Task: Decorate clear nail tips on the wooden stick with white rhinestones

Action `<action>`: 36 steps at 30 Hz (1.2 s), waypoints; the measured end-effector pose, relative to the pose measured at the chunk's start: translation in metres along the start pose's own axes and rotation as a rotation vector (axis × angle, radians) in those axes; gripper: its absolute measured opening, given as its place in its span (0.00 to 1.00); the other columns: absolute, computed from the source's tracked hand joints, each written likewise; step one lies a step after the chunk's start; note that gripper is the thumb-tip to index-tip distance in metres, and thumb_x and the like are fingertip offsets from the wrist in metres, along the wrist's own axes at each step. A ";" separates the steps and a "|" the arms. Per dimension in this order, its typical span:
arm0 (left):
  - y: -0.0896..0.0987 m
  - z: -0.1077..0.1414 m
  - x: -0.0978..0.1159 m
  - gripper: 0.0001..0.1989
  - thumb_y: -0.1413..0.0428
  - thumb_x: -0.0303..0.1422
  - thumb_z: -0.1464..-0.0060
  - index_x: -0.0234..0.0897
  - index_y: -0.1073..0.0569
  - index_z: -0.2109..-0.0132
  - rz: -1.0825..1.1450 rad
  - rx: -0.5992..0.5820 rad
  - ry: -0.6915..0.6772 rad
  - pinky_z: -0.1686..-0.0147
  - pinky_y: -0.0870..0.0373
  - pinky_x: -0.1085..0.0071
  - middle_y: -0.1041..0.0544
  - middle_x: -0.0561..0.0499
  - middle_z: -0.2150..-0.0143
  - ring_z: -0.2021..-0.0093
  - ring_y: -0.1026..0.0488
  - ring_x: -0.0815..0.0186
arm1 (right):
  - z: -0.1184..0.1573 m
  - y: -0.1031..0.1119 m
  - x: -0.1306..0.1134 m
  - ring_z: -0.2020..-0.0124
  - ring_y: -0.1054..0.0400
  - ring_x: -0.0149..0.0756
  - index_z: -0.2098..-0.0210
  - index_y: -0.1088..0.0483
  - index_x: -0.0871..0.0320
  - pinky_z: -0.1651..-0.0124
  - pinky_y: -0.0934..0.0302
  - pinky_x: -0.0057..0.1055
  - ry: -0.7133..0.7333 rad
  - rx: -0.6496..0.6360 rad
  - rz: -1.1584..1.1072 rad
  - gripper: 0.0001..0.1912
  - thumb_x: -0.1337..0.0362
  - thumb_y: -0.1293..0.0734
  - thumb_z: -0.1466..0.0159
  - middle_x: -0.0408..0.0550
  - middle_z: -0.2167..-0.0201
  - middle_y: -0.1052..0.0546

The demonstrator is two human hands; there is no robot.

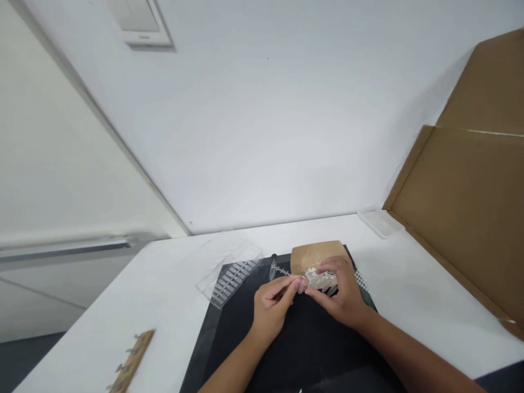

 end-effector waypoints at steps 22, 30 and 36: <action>0.001 0.002 -0.005 0.11 0.35 0.41 0.38 0.39 0.12 0.58 0.001 0.000 0.051 0.74 0.22 0.72 0.13 0.46 0.65 0.70 0.17 0.60 | 0.008 -0.011 0.001 0.61 0.24 0.41 0.57 0.27 0.53 0.52 0.32 0.42 -0.024 -0.053 -0.117 0.02 0.66 0.32 0.27 0.46 0.63 0.19; 0.002 0.000 -0.008 0.16 0.35 0.44 0.38 0.35 0.12 0.57 0.055 0.012 0.168 0.76 0.27 0.74 0.14 0.47 0.69 0.71 0.19 0.62 | 0.013 -0.015 0.006 0.56 0.23 0.40 0.50 0.29 0.52 0.47 0.34 0.45 0.145 -0.128 -0.014 0.12 0.74 0.37 0.27 0.47 0.59 0.18; 0.000 0.002 -0.011 0.18 0.35 0.46 0.39 0.34 0.12 0.57 0.080 0.036 0.222 0.77 0.30 0.75 0.15 0.47 0.70 0.74 0.24 0.66 | 0.010 -0.012 0.002 0.56 0.24 0.39 0.46 0.27 0.50 0.49 0.34 0.43 0.185 -0.137 0.050 0.18 0.77 0.38 0.28 0.47 0.57 0.18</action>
Point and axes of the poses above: each hand's wrist, its own z-axis away from the middle knuckle, its own y-axis out of the back of the hand, x = y × z, the point moved 3 cm from there along -z, towards the middle knuckle
